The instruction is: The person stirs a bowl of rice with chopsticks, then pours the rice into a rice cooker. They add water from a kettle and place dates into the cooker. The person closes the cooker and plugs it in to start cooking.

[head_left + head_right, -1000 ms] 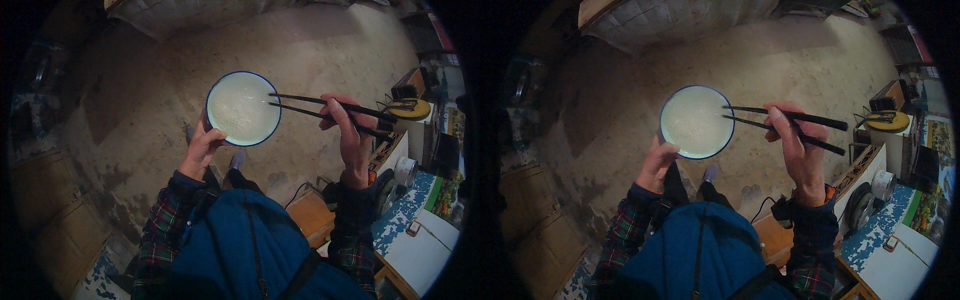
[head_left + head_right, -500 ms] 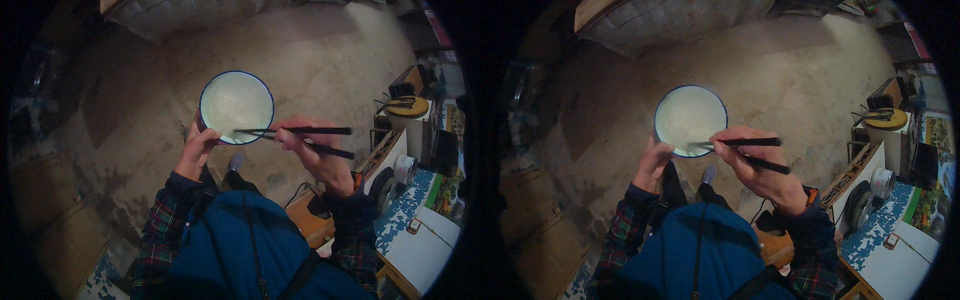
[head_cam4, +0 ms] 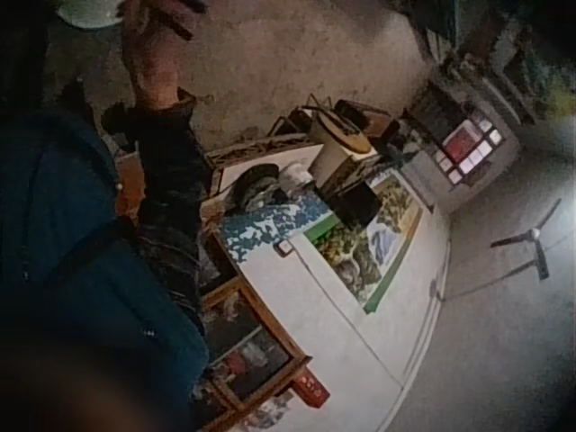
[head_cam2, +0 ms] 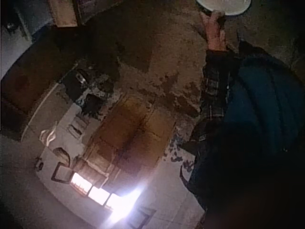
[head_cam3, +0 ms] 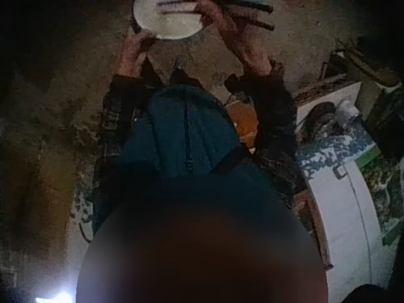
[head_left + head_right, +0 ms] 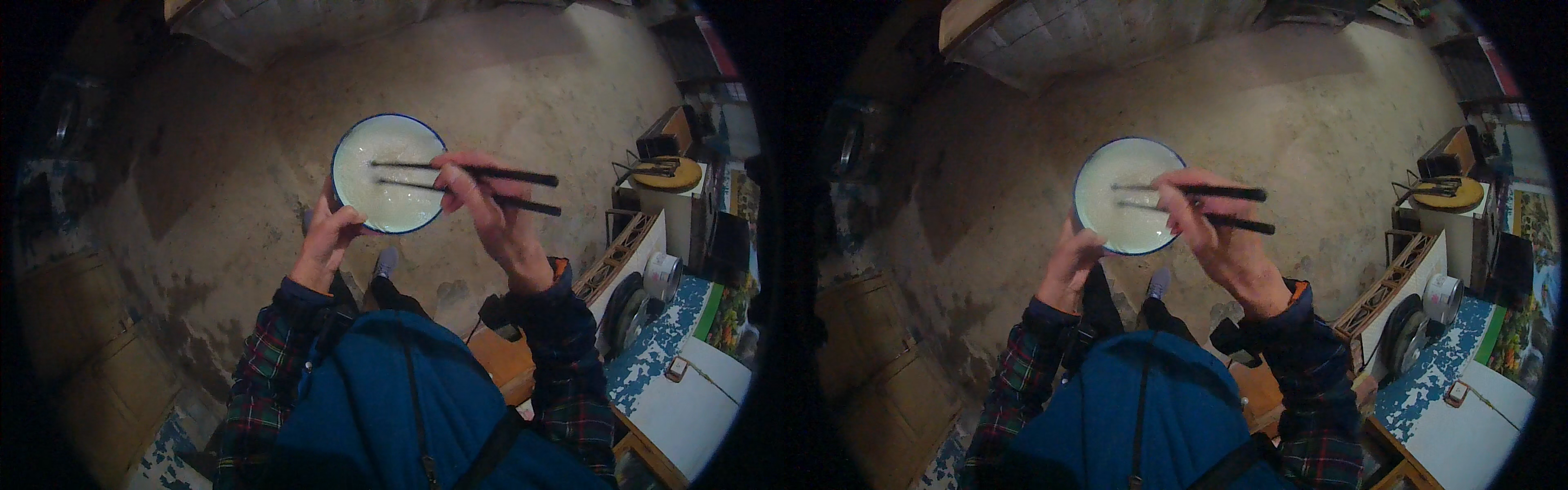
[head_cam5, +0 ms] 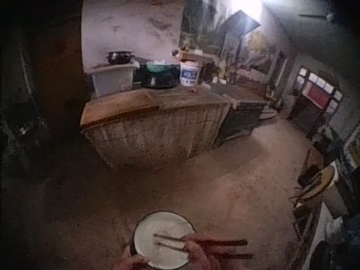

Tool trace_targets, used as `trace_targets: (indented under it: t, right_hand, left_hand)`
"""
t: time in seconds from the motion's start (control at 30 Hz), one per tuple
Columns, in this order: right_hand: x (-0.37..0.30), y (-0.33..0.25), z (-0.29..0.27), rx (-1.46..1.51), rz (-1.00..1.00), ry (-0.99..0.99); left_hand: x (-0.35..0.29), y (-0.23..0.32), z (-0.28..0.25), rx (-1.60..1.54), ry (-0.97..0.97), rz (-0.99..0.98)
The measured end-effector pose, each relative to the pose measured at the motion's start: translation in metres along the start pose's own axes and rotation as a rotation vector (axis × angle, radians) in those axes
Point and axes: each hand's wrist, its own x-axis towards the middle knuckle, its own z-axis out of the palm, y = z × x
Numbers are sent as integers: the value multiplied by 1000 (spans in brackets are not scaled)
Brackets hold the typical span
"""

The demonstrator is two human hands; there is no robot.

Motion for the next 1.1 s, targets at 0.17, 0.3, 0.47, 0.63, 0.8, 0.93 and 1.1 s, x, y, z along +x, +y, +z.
trace_targets:
  t: [0.17, 0.3, 0.47, 0.63, 0.8, 0.93, 1.1]
  right_hand:
    - [2, 5, 3, -95, 97, 53]
    - [-1, 0, 15, -19, -19, -10]
    - [-12, -22, -7, -54, 28, 139]
    - [-9, -7, -17, -193, -11, 129]
    - [-12, 1, 22, -7, 10, 8]
    - [-19, -39, -3, -114, 25, 128]
    - [-9, -36, 4, -83, 203, 139]
  left_hand:
    - [-1, 0, -1, 6, 43, 13]
    - [0, 0, -4, -3, 24, 15]
    - [1, 7, -6, 3, 25, 29]
    - [-2, 11, -5, 28, 49, 31]
    - [-4, 13, -6, 17, 85, 12]
    - [-7, 16, -8, -2, 40, 39]
    - [-8, 17, -10, 15, 54, 45]
